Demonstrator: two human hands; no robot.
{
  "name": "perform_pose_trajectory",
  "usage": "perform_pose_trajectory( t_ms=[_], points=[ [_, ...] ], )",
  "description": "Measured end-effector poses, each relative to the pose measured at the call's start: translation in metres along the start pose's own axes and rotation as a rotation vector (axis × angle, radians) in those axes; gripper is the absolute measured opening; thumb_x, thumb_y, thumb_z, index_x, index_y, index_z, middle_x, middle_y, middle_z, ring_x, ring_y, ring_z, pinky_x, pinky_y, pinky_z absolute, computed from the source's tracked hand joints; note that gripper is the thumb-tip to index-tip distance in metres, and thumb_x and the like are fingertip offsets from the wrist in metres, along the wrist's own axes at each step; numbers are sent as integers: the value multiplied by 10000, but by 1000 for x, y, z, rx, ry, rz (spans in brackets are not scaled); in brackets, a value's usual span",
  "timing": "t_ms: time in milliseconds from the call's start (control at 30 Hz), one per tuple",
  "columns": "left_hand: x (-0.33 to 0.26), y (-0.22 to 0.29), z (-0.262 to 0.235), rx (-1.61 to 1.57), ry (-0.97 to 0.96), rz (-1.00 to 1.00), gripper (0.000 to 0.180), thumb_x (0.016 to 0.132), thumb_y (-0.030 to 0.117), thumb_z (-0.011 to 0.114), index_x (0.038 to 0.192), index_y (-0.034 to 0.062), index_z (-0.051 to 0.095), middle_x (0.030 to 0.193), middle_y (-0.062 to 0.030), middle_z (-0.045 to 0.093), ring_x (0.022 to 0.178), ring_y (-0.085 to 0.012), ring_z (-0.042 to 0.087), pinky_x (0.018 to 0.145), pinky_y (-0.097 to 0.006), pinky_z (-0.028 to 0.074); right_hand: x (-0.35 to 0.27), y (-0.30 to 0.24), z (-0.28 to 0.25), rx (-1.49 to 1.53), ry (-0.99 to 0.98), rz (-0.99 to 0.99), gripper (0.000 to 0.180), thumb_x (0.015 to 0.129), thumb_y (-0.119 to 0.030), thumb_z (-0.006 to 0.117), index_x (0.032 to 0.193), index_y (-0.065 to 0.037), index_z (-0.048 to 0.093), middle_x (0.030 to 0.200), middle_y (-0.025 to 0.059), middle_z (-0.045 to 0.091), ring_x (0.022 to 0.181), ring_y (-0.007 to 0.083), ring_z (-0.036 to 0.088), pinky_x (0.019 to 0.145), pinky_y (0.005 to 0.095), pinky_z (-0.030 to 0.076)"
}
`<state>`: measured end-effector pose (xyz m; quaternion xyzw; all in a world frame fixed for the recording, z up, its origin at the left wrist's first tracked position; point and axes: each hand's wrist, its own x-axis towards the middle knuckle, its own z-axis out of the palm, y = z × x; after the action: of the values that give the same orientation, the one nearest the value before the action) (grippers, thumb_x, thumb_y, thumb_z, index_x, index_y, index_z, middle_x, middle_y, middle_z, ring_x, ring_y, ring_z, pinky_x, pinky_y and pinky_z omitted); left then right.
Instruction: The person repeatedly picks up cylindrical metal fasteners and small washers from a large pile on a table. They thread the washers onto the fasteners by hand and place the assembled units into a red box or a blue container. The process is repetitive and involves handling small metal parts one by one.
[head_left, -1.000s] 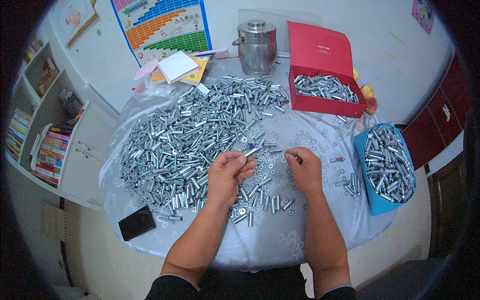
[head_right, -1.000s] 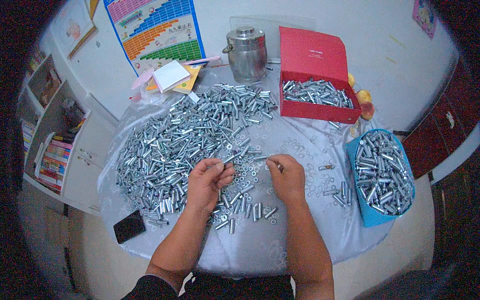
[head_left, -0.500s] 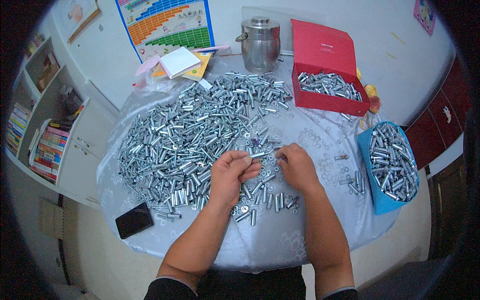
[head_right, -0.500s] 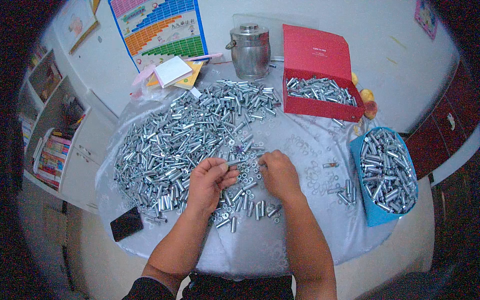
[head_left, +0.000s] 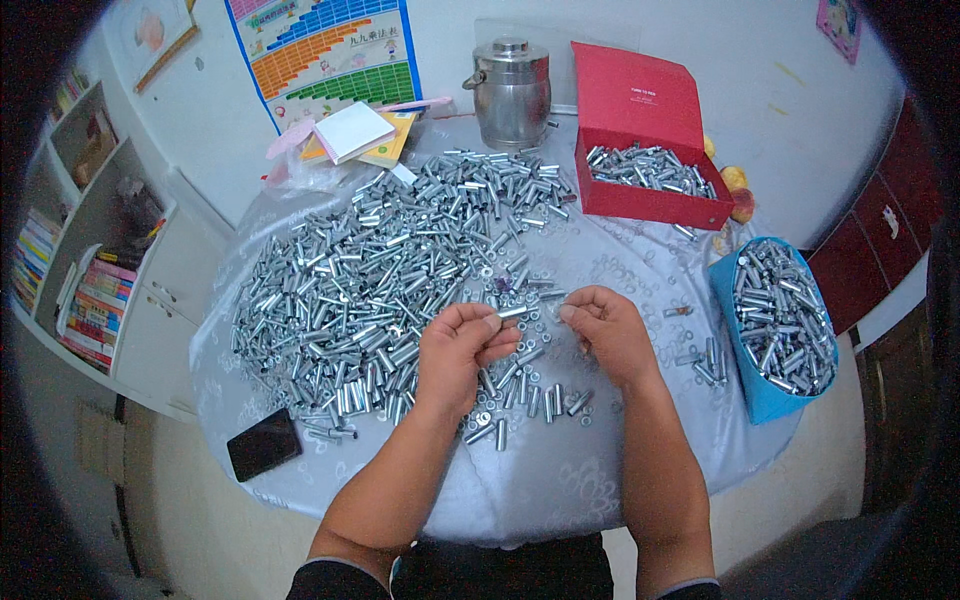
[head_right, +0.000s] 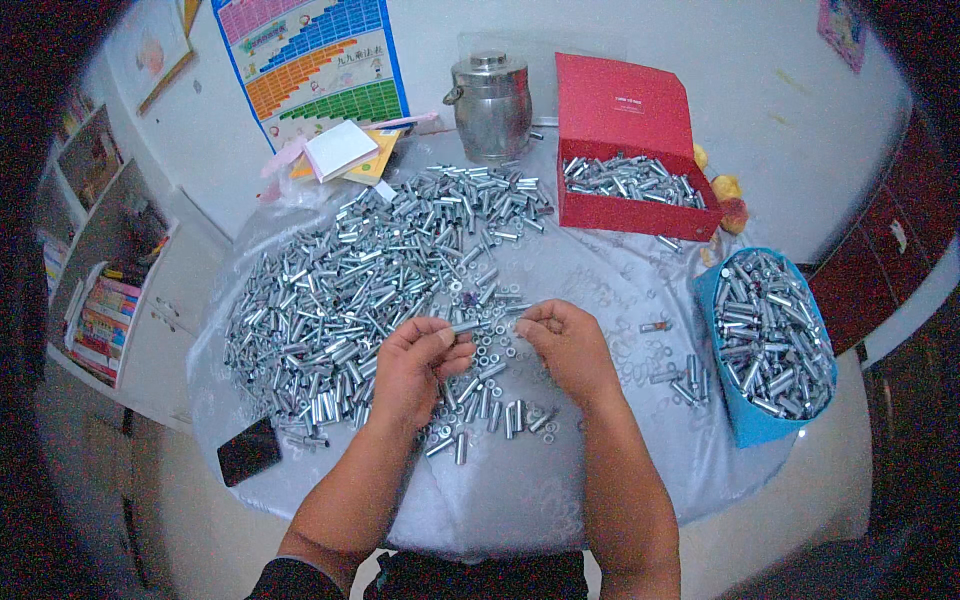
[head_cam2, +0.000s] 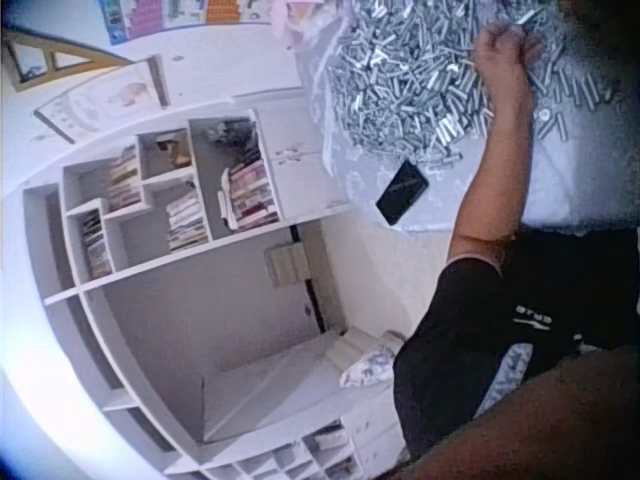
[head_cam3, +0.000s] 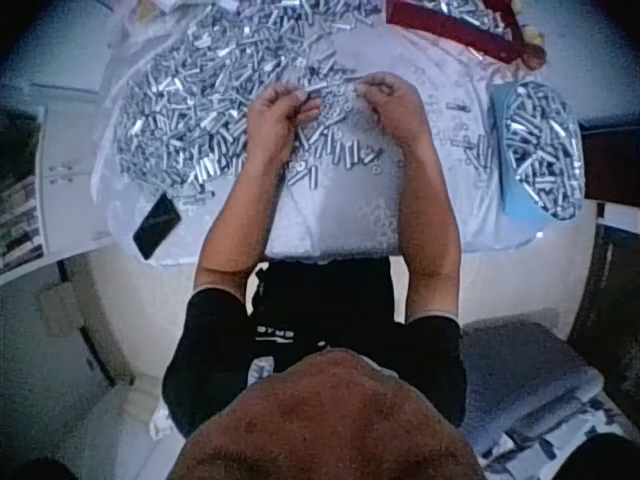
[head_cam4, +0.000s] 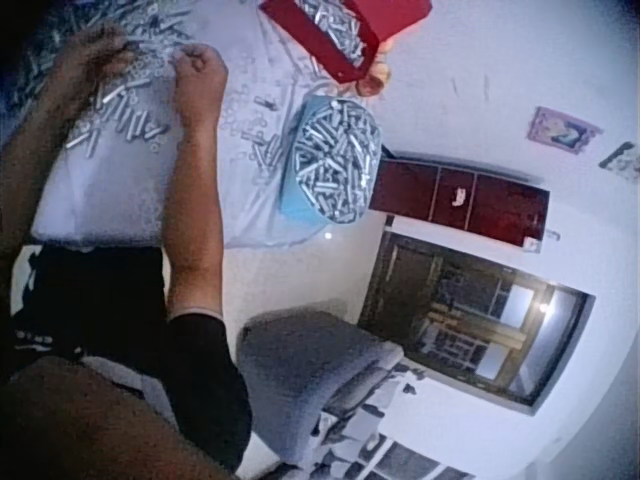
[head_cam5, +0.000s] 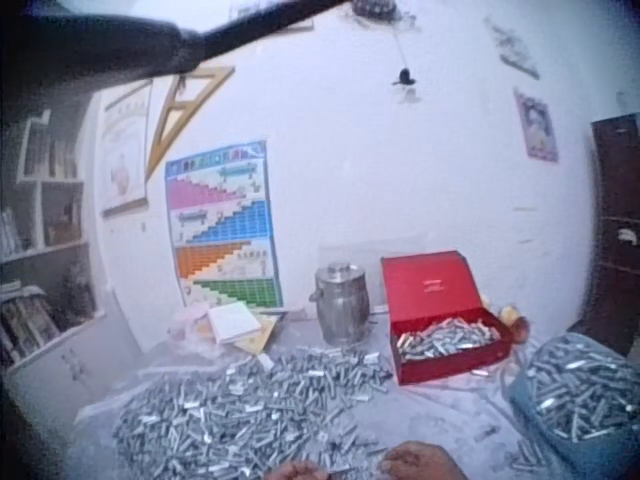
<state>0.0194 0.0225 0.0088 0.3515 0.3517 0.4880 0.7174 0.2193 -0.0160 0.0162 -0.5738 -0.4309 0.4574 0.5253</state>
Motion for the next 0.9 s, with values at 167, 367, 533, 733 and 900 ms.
perform_pose_trajectory(
  t_ms=[167, 367, 533, 733, 900],
  points=[
    [-4, 1, 4, 9, -46, -35, 97, 889, 49, 584, 971, -5, 586, 918, -157, 680, 794, -219, 698, 682, -296, 587, -4, -6, 5, 129, 35, -64, 108, 853, -77, 652, 935, -14, 619, 701, -20, 587, 573, 56, 483, 517, 210, 383],
    [-2, -2, 1, -5, -43, -16, 105, 895, 49, 586, 984, -5, 584, 923, -157, 681, 787, -211, 698, 681, -286, 589, -7, -9, 9, 89, 69, -129, 110, 858, -73, 651, 944, -13, 615, 737, -19, 612, 610, 56, 506, 540, 208, 396],
    [-3, -2, 2, 2, -55, -20, 105, 893, 49, 590, 982, -6, 587, 921, -156, 682, 785, -210, 698, 680, -287, 590, -6, -5, 7, 57, 71, -143, 101, 858, -68, 651, 938, -15, 618, 744, -19, 614, 622, 49, 514, 553, 201, 404],
    [-5, 0, 5, -14, -84, -39, 120, 890, 22, 587, 999, -30, 588, 916, -168, 679, 800, -215, 698, 709, -285, 592, -9, -9, 8, 177, 23, -121, 94, 856, -75, 654, 929, -24, 624, 727, -18, 602, 602, 55, 506, 542, 206, 405],
    [-3, -2, 3, -53, -103, -69, 105, 901, 44, 588, 987, -17, 597, 933, -167, 682, 790, -214, 701, 683, -291, 593, -11, -11, 13, 190, 22, -112, 100, 857, -88, 663, 925, -27, 623, 724, -13, 603, 598, 55, 504, 535, 205, 401]
  ],
)
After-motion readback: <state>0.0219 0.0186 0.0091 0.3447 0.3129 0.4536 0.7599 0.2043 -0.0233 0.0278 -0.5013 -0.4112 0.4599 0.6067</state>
